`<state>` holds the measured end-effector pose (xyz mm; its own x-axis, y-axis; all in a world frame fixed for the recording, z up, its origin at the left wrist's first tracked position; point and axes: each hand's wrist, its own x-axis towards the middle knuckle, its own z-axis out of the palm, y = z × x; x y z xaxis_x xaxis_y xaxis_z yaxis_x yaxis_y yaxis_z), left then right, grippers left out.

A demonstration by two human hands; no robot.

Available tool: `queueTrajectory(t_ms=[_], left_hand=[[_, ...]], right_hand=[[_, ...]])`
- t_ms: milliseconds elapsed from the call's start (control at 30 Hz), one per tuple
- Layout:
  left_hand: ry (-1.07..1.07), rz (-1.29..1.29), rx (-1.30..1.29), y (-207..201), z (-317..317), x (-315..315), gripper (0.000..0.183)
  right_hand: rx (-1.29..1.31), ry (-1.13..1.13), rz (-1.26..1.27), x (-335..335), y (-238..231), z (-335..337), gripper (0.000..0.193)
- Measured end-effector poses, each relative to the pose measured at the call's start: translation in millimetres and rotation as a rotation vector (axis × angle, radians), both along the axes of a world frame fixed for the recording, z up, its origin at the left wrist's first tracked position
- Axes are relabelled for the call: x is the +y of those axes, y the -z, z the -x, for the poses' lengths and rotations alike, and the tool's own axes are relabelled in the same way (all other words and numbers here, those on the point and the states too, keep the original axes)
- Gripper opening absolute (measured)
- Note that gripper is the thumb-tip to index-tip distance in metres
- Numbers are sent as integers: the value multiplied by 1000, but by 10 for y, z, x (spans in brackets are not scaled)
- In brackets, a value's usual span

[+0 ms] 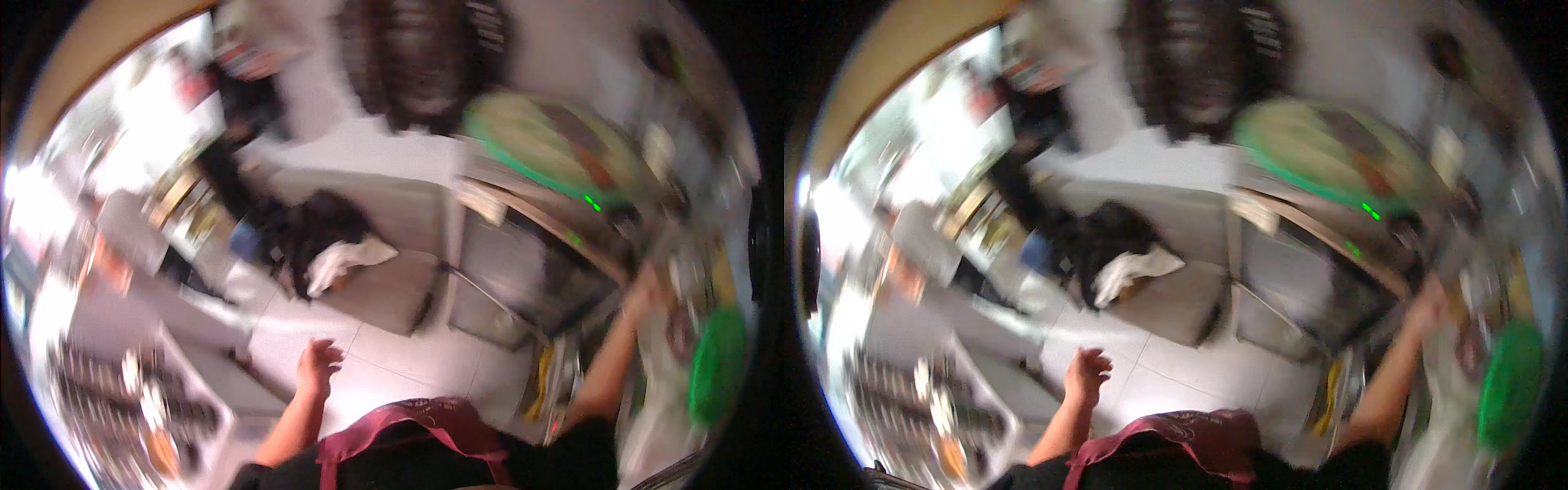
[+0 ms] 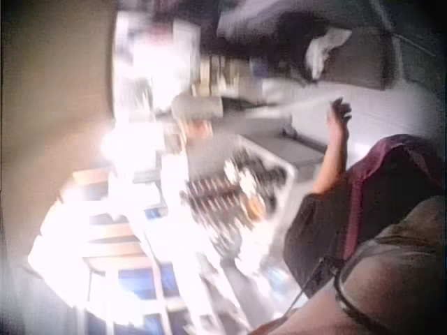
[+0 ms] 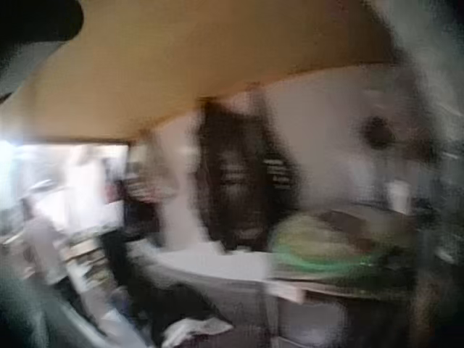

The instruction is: The person fills round dough pieces with a meat mixture, folds and seals them into buns, and places them into stacked metal steamers. The person also moves a filled steamer tray into a large steaming cabinet.

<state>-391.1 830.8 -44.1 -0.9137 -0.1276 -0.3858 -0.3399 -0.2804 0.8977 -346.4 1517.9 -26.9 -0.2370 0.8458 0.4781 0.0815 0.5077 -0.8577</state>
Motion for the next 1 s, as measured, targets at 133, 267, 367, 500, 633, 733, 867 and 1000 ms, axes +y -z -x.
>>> queueTrajectory(t_ms=[133, 267, 367, 500, 633, 733, 867, 1000], left_hand=[[-157, 67, 164, 62, -549, -743, 46], [-360, -14, 172, 145, -1330, -1793, 53], [-591, -45, 114, 238, -2028, -2691, 57], [-1007, -135, 58, 378, -3018, -3654, 58], [-1197, -241, 30, 478, -3712, -4263, 62], [-1247, -331, 7, 586, -3777, -4682, 65], [-1286, -431, -33, 648, -3494, -5170, 70], [-1315, -424, -73, 554, -3015, -5755, 75]], right_hand=[[402, 237, -265, -1375, -295, -676, 27], [235, -393, -316, -3388, -110, -427, 23], [119, -900, 51, -5069, 168, -261, 17], [-218, -1475, 333, -7111, 517, -327, 10], [-658, -1895, 202, -8666, 746, -593, 12], [-937, -2102, 158, -9580, 892, -760, 16], [-1196, -2218, 110, -10581, 1035, -1003, 20], [-1307, -2140, 491, -11534, 1178, -1185, 20]])
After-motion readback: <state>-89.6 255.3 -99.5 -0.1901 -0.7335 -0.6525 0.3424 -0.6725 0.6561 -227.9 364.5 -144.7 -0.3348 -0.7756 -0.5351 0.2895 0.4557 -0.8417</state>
